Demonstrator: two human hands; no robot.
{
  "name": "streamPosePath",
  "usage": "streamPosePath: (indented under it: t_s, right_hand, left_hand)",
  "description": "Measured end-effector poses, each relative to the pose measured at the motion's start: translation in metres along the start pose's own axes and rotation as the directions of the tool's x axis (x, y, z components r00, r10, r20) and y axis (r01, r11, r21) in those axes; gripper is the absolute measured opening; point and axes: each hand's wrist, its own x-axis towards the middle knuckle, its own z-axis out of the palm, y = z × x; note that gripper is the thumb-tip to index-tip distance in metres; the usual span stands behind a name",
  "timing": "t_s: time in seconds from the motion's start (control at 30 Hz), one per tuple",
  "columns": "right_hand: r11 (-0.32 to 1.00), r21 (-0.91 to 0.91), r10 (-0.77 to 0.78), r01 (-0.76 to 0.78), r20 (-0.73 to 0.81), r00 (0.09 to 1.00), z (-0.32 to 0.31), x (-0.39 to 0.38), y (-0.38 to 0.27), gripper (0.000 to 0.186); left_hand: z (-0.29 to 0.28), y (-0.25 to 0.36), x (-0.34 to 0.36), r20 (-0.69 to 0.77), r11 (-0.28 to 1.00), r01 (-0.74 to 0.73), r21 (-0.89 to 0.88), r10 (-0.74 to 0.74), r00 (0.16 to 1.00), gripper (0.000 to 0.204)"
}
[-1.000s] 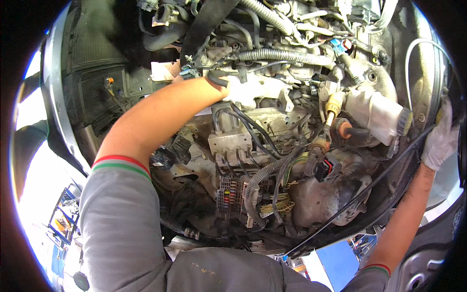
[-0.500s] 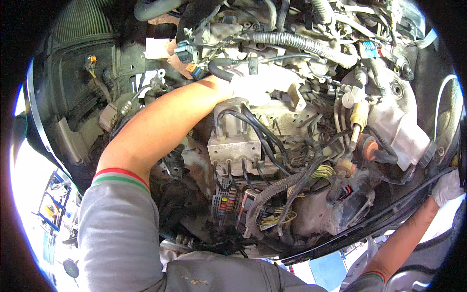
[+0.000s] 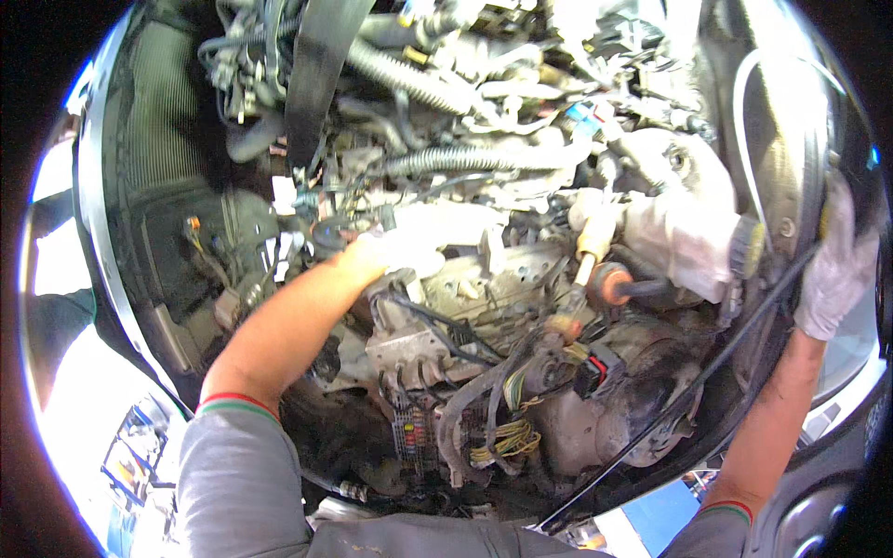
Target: The person walks to a silver sedan with its hood open and works inside the engine bay. They remove a black plastic engine cover, then use a wrench to loosen and remove bolts from the engine block while another person operates an engine hoist nearby.
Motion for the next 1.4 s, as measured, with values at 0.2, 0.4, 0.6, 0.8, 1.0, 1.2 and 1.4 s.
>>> streamPosePath:
  t_s: [0.2, 0.4, 0.6, 0.8, 1.0, 1.2, 1.4]
  right_hand:
    - [0.773, 0.454, 0.419, -0.443, 0.158, 0.894, -0.002, -0.001, -0.022, 0.039]
    - [0.467, 0.716, 0.613, -0.519, 0.161, 0.774, -0.005, 0.014, -0.032, 0.056]
    - [0.551, 0.686, 0.566, -0.475, 0.111, 0.817, -0.007, 0.014, -0.032, 0.059]
    - [0.171, 0.837, 0.668, -0.520, 0.290, 0.685, -0.004, 0.012, -0.036, 0.059]
    - [0.331, 0.802, 0.646, -0.497, 0.192, 0.739, -0.007, 0.020, -0.032, 0.059]
    - [0.287, 0.789, 0.646, -0.543, 0.258, 0.718, -0.010, 0.019, -0.037, 0.064]
    - [-0.161, 0.868, 0.661, -0.470, 0.448, 0.602, -0.012, 0.018, -0.036, 0.066]
  left_hand:
    - [0.005, 0.013, 0.005, 0.045, 0.730, 0.322, 0.602, -0.434, 0.900, 0.031]
    - [0.015, 0.003, 0.005, -0.023, 0.670, 0.192, 0.717, -0.253, 0.967, 0.024]
    - [0.015, 0.001, -0.001, -0.017, 0.679, 0.205, 0.705, -0.272, 0.962, 0.021]
    - [0.016, 0.001, -0.003, -0.020, 0.652, 0.233, 0.721, -0.317, 0.948, 0.021]
    - [0.015, 0.002, -0.002, -0.024, 0.666, 0.211, 0.715, -0.279, 0.960, 0.021]
    - [0.017, 0.000, -0.002, -0.053, 0.682, 0.217, 0.698, -0.253, 0.966, 0.025]
    - [0.016, 0.006, -0.002, -0.050, 0.686, 0.236, 0.689, -0.280, 0.959, 0.029]
